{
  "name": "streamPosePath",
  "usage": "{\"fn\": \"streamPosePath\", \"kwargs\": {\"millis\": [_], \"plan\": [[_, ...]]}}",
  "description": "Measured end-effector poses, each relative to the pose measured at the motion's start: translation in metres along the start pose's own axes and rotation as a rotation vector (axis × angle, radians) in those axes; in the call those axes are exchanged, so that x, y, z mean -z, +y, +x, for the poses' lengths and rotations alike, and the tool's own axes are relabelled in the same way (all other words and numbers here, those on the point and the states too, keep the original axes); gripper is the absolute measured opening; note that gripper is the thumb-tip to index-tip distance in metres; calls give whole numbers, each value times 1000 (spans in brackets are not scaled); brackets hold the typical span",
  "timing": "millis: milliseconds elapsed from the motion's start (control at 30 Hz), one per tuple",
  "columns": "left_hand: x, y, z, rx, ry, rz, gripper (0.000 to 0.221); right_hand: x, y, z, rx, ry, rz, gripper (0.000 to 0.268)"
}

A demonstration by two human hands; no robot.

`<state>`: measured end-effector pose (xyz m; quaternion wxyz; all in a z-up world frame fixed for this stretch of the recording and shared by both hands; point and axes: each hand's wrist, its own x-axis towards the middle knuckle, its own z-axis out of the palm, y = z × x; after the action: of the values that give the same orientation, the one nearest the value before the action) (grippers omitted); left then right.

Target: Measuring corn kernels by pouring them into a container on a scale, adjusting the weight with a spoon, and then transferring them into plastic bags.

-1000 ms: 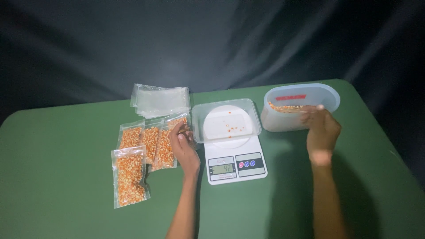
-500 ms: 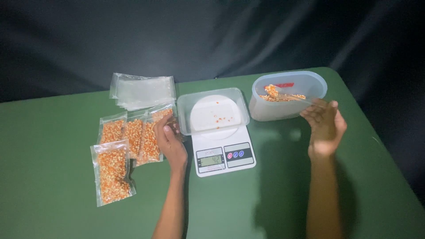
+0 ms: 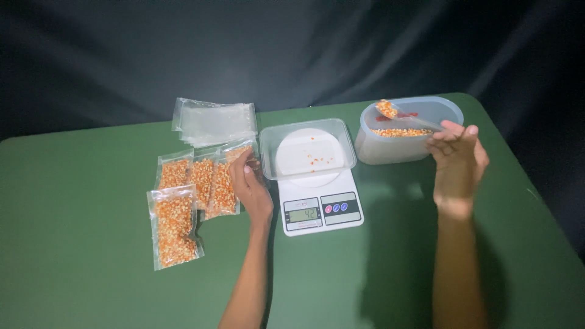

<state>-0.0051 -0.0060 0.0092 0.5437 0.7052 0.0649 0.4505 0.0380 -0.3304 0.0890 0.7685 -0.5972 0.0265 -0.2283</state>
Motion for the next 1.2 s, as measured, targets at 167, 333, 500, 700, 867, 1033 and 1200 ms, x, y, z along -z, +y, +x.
{"fn": "streamPosePath", "kwargs": {"millis": [167,333,500,700,867,1033,1200], "plan": [[-3,0,0,7,-16,-20,50,-18,4,-1,-11,-72,32,50],[-4,-11,-1,48,-34,-31,48,-37,8,-13,-126,-219,91,50],[-6,-5,-2,4,-49,-20,45,-36,17,-11,-138,-282,59,60],[-6,-8,-1,4,-74,-25,45,-41,19,-16,-133,-277,35,59],[-3,-14,-2,-1,-92,-35,43,-41,34,-15,-137,-298,37,61],[-7,-14,-3,-34,-95,-67,43,-42,27,-21,-204,-275,68,57],[-6,-11,-4,-7,-119,-90,41,-42,17,-27,-149,-306,17,58]]}}
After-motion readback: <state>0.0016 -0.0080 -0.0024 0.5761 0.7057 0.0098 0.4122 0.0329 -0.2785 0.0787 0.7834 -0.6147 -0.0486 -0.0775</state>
